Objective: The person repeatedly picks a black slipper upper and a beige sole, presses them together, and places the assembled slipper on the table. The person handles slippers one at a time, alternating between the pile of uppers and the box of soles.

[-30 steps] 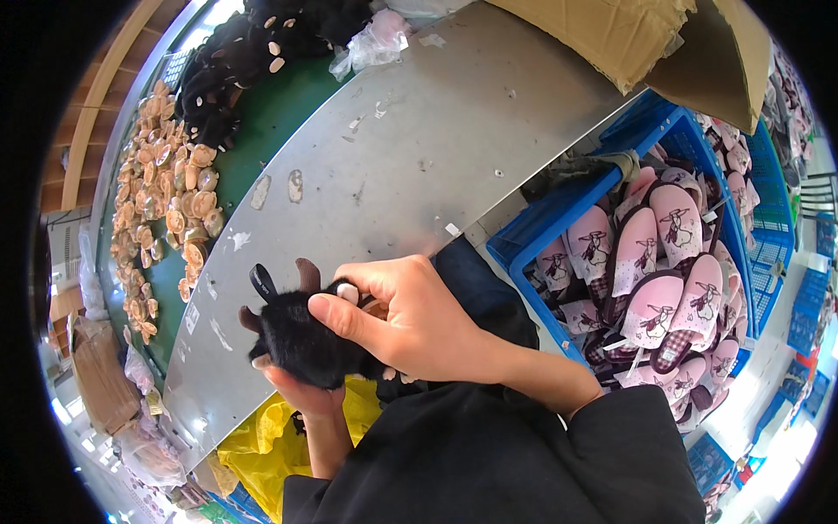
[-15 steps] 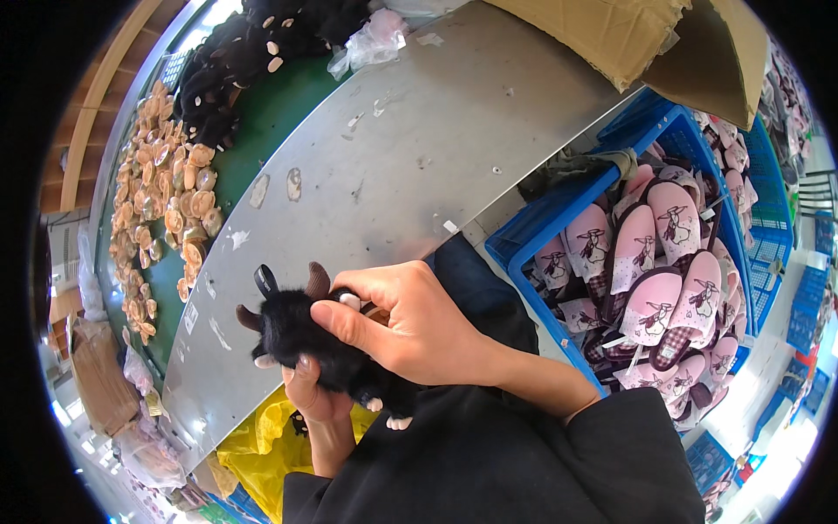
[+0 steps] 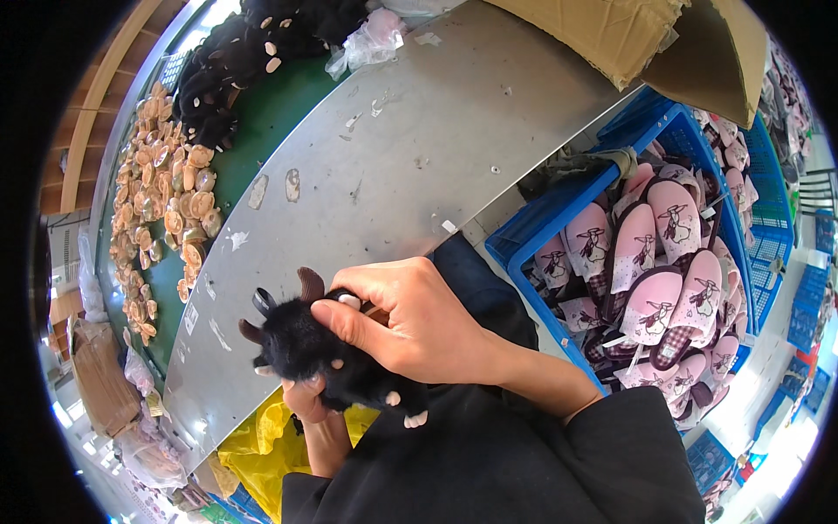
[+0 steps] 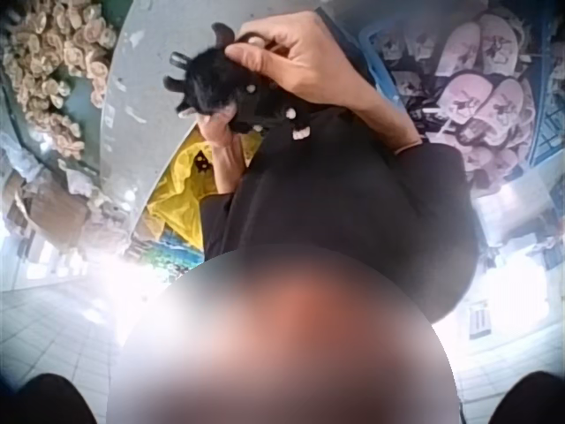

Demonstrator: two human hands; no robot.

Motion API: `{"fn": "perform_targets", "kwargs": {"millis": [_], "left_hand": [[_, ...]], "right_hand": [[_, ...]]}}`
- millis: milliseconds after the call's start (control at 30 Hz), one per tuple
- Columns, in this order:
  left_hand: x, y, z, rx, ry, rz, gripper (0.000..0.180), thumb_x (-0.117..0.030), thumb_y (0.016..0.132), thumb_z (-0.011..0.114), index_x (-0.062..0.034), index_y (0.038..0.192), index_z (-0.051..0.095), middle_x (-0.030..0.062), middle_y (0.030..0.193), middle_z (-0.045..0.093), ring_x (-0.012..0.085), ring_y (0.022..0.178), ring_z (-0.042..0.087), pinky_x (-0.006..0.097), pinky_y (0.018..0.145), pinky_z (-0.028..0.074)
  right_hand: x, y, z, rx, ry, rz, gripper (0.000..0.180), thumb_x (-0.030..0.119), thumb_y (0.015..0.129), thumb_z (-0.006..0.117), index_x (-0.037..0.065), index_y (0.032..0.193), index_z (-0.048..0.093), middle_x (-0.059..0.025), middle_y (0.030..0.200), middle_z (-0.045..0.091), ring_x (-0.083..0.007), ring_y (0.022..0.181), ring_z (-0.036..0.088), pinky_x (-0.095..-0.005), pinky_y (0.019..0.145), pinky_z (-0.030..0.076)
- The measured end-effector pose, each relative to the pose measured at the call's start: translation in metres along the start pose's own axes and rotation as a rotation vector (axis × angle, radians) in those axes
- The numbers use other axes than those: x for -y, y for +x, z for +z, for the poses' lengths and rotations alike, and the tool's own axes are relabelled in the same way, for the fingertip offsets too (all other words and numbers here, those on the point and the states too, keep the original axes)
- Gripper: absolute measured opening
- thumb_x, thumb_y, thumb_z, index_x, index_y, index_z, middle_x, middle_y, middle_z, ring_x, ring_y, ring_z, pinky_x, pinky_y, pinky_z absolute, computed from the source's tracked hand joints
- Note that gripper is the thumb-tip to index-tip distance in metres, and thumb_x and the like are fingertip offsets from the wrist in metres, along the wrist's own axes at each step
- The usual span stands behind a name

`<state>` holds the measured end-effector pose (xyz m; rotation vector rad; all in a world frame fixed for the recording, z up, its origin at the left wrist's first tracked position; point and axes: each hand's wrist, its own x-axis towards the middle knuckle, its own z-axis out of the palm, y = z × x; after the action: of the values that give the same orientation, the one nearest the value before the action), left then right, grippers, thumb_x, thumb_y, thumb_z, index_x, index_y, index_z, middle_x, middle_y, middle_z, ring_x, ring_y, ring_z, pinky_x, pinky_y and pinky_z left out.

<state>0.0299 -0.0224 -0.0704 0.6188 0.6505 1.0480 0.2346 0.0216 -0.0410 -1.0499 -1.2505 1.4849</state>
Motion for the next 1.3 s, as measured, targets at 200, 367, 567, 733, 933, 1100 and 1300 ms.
{"fn": "perform_targets", "kwargs": {"millis": [200,367,567,733,933,1100,1300], "left_hand": [[-0.009,-0.001,-0.010,0.065,0.543,0.023,0.069,-0.027,0.085,0.085,-0.0065,0.142,0.053,0.0043,0.141,0.059,0.0137,0.128,0.056,0.029,0.108,0.045],[-0.019,0.011,0.014,-0.014,0.321,-0.039,0.083,-0.016,0.071,0.092,0.0020,0.142,0.052,0.0117,0.141,0.057,0.0205,0.125,0.057,0.037,0.107,0.046],[-0.002,0.027,0.038,-0.397,0.325,0.134,0.037,0.000,0.092,0.070,0.0065,0.128,0.062,0.0144,0.130,0.067,0.0213,0.114,0.065,0.035,0.107,0.045],[-0.002,0.034,0.046,-0.448,0.179,0.195,0.040,-0.004,0.098,0.067,0.0061,0.134,0.053,0.0175,0.134,0.064,0.0228,0.117,0.063,0.037,0.105,0.047],[-0.006,0.033,0.045,-0.419,0.327,0.127,0.040,-0.006,0.100,0.065,0.0044,0.136,0.051,0.0178,0.138,0.061,0.0207,0.113,0.063,0.034,0.100,0.049],[-0.003,0.027,0.049,-0.439,0.265,0.121,0.039,-0.008,0.101,0.063,0.0025,0.137,0.054,0.0118,0.127,0.065,0.0189,0.111,0.064,0.033,0.095,0.052],[-0.003,0.022,0.046,-0.426,0.317,0.106,0.032,-0.005,0.100,0.063,0.0050,0.130,0.059,0.0114,0.125,0.067,0.0180,0.109,0.065,0.032,0.096,0.051]], "right_hand": [[-0.004,0.000,0.004,-0.066,-0.190,-0.198,0.023,0.018,0.096,0.071,-0.001,0.086,0.063,-0.0150,0.071,0.058,-0.0315,0.057,0.057,-0.0341,0.053,0.045],[-0.022,0.000,0.010,-0.150,-0.305,-0.291,0.018,0.014,0.092,0.073,0.000,0.088,0.063,-0.0159,0.076,0.059,-0.0344,0.059,0.059,-0.0358,0.053,0.047],[-0.026,0.007,0.004,-0.280,-0.290,-0.319,0.016,0.008,0.091,0.072,0.001,0.100,0.060,-0.0098,0.087,0.062,-0.0206,0.070,0.064,-0.0292,0.063,0.052],[-0.018,-0.008,-0.003,-0.055,0.271,-0.171,0.034,0.000,0.100,0.056,0.004,0.129,0.040,-0.0106,0.107,0.060,-0.0161,0.098,0.063,-0.0311,0.084,0.054],[-0.010,-0.012,0.009,-0.047,0.446,0.039,0.026,0.009,0.100,0.065,-0.001,0.123,0.056,-0.0108,0.093,0.071,-0.0111,0.075,0.067,-0.0243,0.067,0.056],[-0.014,-0.008,0.009,-0.077,0.204,-0.045,0.027,0.015,0.099,0.069,0.001,0.121,0.061,-0.0068,0.087,0.071,-0.0079,0.071,0.065,-0.0211,0.065,0.052],[-0.030,-0.006,0.010,-0.143,-0.115,-0.315,0.027,0.012,0.096,0.071,0.001,0.118,0.061,-0.0138,0.095,0.071,-0.0191,0.079,0.071,-0.0262,0.069,0.055]]}}
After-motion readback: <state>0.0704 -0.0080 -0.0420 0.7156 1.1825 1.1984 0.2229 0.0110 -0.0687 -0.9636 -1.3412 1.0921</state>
